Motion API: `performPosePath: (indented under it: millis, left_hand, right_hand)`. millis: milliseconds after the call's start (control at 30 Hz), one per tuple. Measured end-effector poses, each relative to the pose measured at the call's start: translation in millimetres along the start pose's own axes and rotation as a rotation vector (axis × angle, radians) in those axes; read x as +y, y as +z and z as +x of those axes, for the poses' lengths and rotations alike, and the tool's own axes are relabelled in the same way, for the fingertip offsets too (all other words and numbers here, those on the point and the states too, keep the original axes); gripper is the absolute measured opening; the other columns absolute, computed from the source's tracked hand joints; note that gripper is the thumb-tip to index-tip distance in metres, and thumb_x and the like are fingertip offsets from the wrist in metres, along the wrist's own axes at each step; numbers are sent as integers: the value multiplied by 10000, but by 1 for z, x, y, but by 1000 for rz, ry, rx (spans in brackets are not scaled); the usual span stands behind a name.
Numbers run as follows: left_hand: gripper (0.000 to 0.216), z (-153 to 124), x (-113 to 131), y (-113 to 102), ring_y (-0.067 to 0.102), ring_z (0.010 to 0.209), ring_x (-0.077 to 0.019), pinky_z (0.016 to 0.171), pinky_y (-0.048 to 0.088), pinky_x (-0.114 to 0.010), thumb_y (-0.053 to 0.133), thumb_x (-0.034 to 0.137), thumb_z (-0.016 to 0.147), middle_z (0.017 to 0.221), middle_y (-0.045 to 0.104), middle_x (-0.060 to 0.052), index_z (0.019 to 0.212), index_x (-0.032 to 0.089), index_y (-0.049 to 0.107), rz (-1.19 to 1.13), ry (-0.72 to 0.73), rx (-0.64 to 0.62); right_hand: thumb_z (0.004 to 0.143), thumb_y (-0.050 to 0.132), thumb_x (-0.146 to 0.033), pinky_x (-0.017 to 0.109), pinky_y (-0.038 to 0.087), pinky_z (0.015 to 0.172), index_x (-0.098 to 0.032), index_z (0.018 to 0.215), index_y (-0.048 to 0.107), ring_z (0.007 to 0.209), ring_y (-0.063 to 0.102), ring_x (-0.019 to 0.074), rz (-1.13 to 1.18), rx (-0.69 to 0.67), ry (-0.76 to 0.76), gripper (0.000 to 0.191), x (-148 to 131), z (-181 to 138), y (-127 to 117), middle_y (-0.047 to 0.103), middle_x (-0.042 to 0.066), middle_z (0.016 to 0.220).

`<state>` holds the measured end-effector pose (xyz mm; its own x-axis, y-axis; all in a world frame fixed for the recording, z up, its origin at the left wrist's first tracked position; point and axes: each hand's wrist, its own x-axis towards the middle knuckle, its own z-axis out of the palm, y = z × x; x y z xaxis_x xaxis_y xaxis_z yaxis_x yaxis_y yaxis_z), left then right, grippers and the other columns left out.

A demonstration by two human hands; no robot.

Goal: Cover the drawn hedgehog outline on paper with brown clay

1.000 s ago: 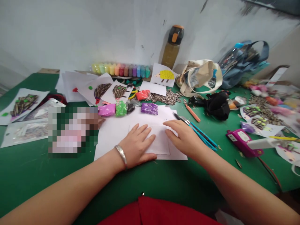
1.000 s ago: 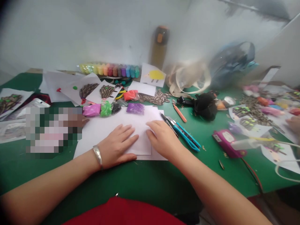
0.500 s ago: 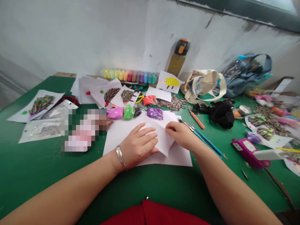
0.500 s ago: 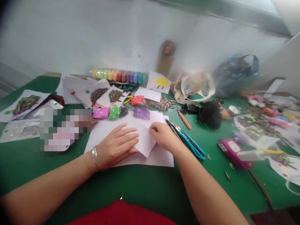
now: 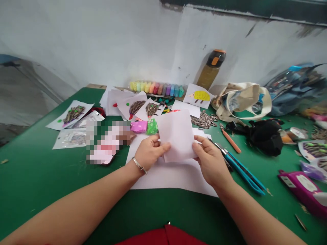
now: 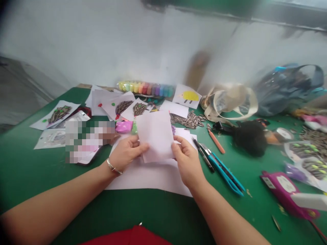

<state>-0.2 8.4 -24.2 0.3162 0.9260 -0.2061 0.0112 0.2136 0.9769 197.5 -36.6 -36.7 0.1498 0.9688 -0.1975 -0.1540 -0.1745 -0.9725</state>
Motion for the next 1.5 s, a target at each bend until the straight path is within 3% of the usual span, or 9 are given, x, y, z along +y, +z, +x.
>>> performPosePath:
  millis: [133,333,567,767,967,1100,1300,1400,1500]
  left_hand:
    - [565,0,2,-3,709,757,-223,652,565,-305,681,392,769,837,741,-56,1253,139,535,115,46,2]
    - [525,-1,22,-43,600,1105,-291,994,422,-441,557,435,862,1178,668,-103,1314,170,536,1189,492,311]
    - [226,1,18,-72,530,1128,-346,905,425,-504,533,256,850,1083,675,-122,1006,176,676,1727,144,271]
    - [248,-1,6,-68,546,1093,-308,901,443,-468,466,128,856,1093,666,-139,984,150,677,1713,230,273]
    - [344,4,11,-40,494,1212,-278,1034,387,-476,411,79,885,1194,628,-158,1144,113,637,1539,732,145]
    - [326,28,16,-22,416,1302,-328,1046,344,-562,438,96,890,1307,568,-182,1147,113,637,1465,826,83]
    - [372,13,24,-7,545,1184,-273,1058,385,-464,486,372,929,1219,639,-148,1148,119,651,791,566,246]
    - [536,-5,26,3,636,1026,-258,809,548,-382,526,584,860,1121,677,-114,1162,154,631,312,131,38]
    - [448,-9,22,12,669,803,-189,634,534,-269,699,508,750,940,699,-72,1016,150,654,108,-35,-33]
  right_hand:
    - [830,658,-383,223,387,582,-211,1045,669,623,473,96,-67,-135,35,276,0,1,-4,614,-19,742]
    - [823,661,-362,227,352,573,-197,921,681,619,442,96,-88,-84,0,193,-1,9,-16,565,-31,696]
    - [838,634,-369,251,390,645,-197,935,678,712,501,131,-148,-143,-57,202,-4,5,-14,622,-1,802]
    - [854,604,-376,261,381,628,-201,845,648,692,489,138,-210,-128,-130,180,-5,3,-17,605,-5,777]
    - [845,620,-363,265,412,651,-208,906,680,722,519,147,-140,-133,-110,177,-8,2,-14,610,-1,767]
    - [797,683,-362,260,455,647,-211,876,679,702,538,135,69,-86,6,171,-8,4,-12,621,-7,766]
    - [740,745,-357,276,519,664,-212,876,666,754,576,138,264,-6,67,214,-10,9,-14,645,1,865]
    - [752,739,-356,287,530,686,-212,876,668,764,586,140,279,-38,70,202,-10,5,-10,653,4,879]
    - [760,734,-369,307,527,716,-214,885,678,757,592,147,254,-64,61,207,-8,1,-4,671,15,878]
